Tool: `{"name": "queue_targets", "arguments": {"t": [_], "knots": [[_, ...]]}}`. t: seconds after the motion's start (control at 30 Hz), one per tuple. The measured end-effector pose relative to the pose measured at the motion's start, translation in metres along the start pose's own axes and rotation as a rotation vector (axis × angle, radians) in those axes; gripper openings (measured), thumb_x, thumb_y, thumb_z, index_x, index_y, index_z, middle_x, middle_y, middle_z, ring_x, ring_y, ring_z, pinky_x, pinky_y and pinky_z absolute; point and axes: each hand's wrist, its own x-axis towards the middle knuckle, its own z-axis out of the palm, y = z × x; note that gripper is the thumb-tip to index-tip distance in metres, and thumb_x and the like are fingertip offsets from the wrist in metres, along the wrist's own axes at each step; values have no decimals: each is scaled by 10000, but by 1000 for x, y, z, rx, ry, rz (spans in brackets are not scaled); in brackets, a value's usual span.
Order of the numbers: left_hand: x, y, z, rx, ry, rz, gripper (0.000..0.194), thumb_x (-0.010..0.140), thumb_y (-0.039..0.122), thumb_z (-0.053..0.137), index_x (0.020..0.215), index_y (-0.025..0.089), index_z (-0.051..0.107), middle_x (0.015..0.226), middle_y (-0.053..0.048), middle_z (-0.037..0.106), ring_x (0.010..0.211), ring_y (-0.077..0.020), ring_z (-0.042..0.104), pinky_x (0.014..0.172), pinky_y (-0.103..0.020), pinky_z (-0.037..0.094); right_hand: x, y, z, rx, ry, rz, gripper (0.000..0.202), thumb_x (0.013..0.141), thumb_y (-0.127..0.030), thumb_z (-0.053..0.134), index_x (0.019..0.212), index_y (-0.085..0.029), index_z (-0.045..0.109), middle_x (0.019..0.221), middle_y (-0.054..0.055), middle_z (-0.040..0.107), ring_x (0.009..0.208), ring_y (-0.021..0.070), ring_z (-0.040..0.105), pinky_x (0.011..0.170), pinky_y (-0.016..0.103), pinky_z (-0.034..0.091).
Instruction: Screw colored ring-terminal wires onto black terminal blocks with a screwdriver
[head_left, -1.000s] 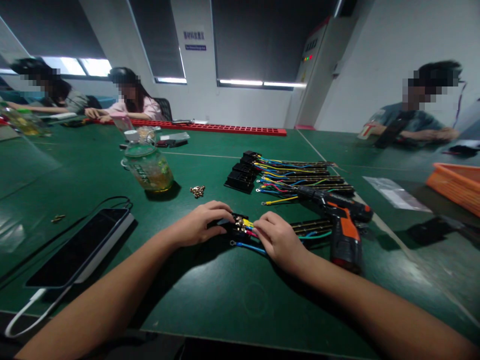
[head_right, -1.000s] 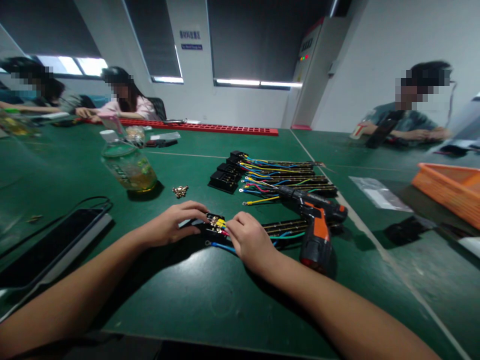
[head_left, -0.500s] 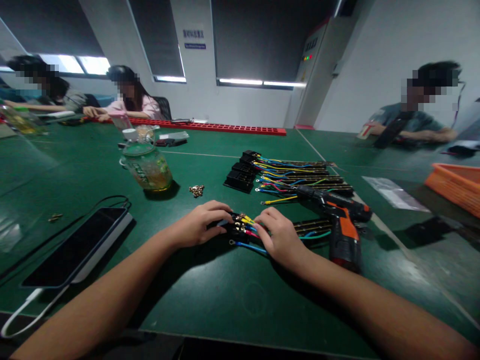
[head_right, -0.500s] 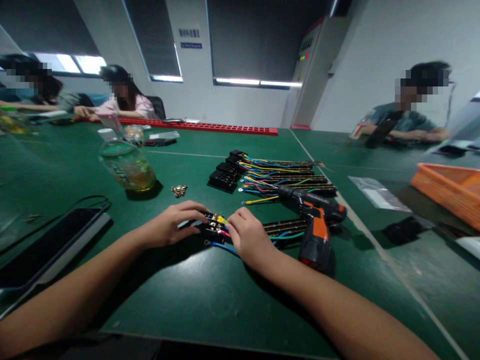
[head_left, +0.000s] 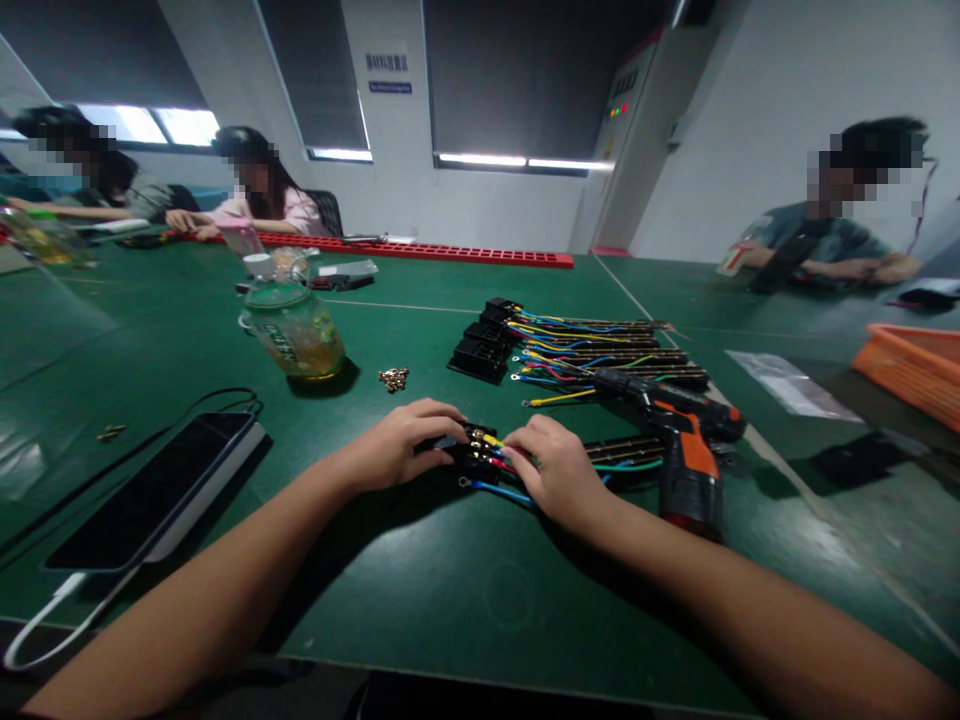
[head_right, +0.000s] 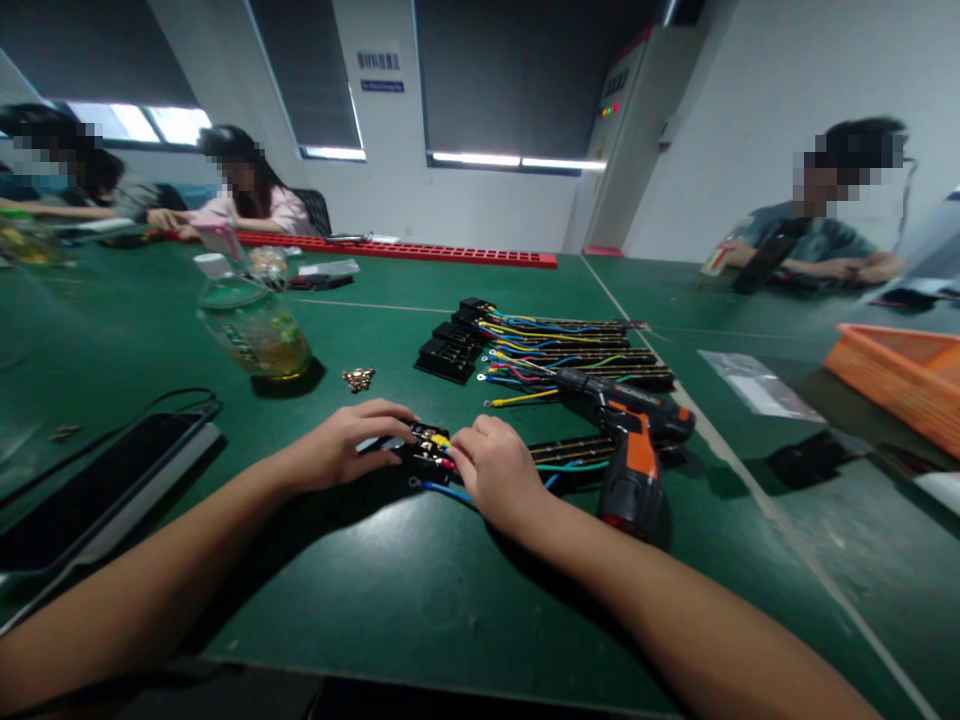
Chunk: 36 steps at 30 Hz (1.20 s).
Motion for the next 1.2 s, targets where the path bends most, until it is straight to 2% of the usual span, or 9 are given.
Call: {"name": "queue_targets", "arguments": {"t": [0.57, 1.2], "knots": [[0, -2, 1, 24, 8, 43, 202, 971, 186, 650, 1167, 192, 703, 1245, -123, 700, 1136, -241, 671, 980, -406, 573, 5, -6, 1, -106, -73, 26, 115, 966, -181, 639, 875, -156, 704, 871, 71, 631, 864, 206, 570, 808, 337, 445], [0, -3, 2, 39, 4, 52, 208, 969, 188, 639, 1169, 192, 694, 1253, -127, 700, 1139, -250, 675, 978, -417, 570, 5, -1, 3, -93, 19, -151, 135, 958, -106, 613, 837, -128, 670, 832, 64, 605, 813, 185, 513, 757, 308, 399]]}}
